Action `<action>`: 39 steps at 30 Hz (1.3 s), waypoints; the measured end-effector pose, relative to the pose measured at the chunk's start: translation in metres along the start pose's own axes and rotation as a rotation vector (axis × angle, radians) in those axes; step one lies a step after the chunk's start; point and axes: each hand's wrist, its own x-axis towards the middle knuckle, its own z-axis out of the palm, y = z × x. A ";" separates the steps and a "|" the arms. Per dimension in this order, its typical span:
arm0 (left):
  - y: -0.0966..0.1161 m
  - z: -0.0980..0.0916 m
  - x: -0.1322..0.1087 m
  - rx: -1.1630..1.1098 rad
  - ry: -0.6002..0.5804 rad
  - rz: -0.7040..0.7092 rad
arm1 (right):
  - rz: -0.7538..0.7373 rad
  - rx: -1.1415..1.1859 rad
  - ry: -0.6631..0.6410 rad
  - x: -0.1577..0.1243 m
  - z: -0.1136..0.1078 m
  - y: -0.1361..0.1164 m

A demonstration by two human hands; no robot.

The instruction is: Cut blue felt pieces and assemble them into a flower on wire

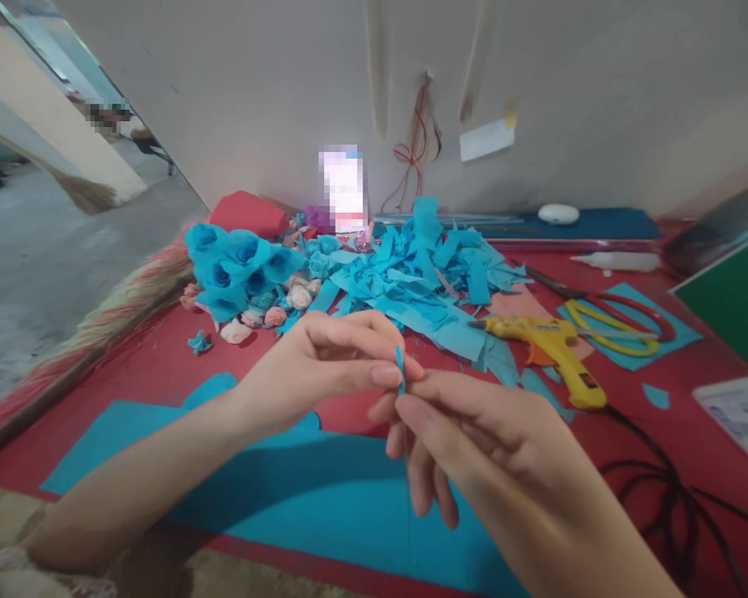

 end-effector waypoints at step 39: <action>0.009 -0.040 -0.049 0.849 0.271 0.045 | 0.094 -0.015 -0.355 -0.007 0.006 0.007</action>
